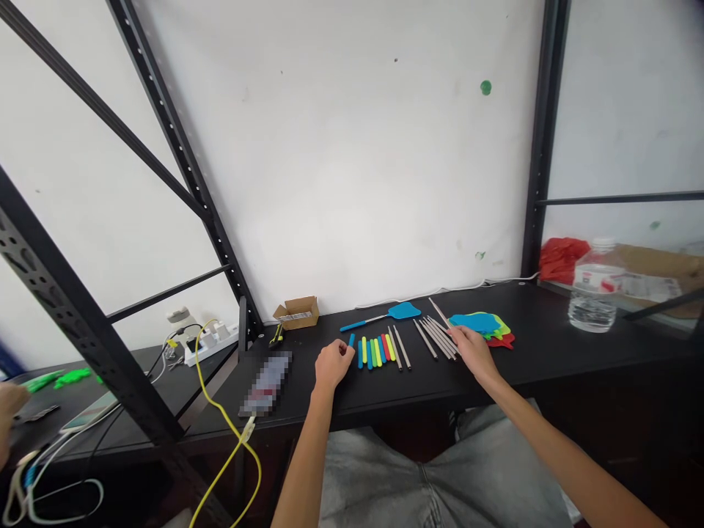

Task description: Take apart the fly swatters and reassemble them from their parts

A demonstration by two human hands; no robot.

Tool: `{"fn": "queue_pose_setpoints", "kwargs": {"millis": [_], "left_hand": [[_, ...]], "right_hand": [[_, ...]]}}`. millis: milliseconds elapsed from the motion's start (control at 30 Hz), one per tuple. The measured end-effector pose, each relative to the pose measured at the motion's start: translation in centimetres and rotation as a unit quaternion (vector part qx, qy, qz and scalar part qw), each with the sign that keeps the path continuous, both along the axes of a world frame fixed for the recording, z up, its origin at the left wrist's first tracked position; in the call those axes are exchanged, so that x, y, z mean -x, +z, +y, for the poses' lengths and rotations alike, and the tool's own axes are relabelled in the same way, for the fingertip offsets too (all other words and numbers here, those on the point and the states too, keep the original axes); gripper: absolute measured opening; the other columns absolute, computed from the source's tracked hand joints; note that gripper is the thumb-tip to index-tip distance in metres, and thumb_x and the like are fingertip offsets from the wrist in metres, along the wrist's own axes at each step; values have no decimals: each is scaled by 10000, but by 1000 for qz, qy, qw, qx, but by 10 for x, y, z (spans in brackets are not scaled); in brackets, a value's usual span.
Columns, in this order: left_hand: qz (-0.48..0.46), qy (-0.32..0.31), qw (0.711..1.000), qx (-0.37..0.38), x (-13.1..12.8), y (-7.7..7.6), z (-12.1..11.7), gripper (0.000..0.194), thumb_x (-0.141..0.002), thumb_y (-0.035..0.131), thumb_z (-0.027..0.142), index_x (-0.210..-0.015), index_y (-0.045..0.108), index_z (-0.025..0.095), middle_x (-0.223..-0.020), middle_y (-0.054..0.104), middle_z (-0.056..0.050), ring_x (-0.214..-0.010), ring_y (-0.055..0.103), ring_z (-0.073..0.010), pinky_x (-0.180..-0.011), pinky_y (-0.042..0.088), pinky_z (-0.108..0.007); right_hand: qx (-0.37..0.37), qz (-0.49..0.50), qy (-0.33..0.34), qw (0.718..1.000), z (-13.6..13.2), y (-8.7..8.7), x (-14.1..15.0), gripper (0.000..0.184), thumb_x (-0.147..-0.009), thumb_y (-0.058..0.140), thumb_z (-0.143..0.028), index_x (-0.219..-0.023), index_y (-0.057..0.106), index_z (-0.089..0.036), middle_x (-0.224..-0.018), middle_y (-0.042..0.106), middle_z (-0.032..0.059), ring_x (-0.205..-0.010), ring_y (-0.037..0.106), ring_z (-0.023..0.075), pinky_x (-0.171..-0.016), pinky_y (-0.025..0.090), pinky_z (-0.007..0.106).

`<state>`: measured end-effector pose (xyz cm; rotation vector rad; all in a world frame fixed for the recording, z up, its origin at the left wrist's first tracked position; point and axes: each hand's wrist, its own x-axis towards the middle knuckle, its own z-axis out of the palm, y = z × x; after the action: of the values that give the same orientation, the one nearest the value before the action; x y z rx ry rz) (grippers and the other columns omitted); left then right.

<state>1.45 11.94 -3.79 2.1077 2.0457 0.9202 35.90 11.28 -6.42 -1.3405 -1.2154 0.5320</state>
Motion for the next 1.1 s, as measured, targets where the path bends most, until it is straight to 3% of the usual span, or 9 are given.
{"fn": "queue_pose_setpoints", "kwargs": {"millis": [267, 400, 533, 733, 933, 1100], "left_hand": [[-46, -49, 996, -56, 2, 0, -1, 222, -946, 451, 397, -859, 554, 220, -794, 690, -26, -710, 633, -178, -580, 343, -232], [-69, -121, 986, -89, 0, 2, -3, 214, -964, 428, 398, -937, 553, 227, -829, 700, -24, -744, 654, -180, -609, 403, -242], [-60, -143, 979, -133, 0, 1, -1, 219, -945, 476, 364, -1068, 601, 233, -927, 695, -49, -850, 661, -200, -701, 478, -284], [-21, -156, 976, -148, 1, 1, 0, 241, -918, 533, 317, -1107, 668, 252, -959, 674, -55, -901, 633, -209, -746, 502, -314], [-15, -171, 975, -140, -2, 5, -5, 221, -911, 556, 289, -1088, 683, 258, -962, 681, -44, -908, 615, -204, -723, 489, -302], [-19, -188, 973, -134, -3, 7, -6, 203, -901, 573, 274, -1067, 691, 269, -982, 693, -31, -906, 604, -202, -746, 484, -312]], "right_hand": [[-39, 99, -5, 994, 5, -3, -3, 350, -760, 607, -480, -816, 728, -157, -830, 708, 70, -789, 607, 245, -678, 414, 309], [-45, 180, 19, 983, 4, -1, 1, 386, -721, 687, -508, -858, 681, -147, -664, 628, 26, -599, 528, 174, -541, 371, 278], [-35, 234, 56, 970, -2, 5, 9, 376, -697, 740, -496, -835, 628, -165, -575, 513, -33, -457, 362, 92, -429, 248, 238], [-31, 229, 133, 964, -13, 17, 27, 374, -697, 742, -455, -904, 682, -149, -716, 630, 36, -480, 398, 86, -401, 235, 224], [54, 187, 241, 951, -30, 32, 41, 450, -815, 571, -521, -1049, 699, -158, -962, 719, 130, -592, 552, 132, -423, 305, 221], [46, 155, 270, 949, -39, 34, 52, 330, -817, 585, -476, -923, 675, -177, -767, 666, 44, -518, 480, 97, -417, 291, 212]]}}
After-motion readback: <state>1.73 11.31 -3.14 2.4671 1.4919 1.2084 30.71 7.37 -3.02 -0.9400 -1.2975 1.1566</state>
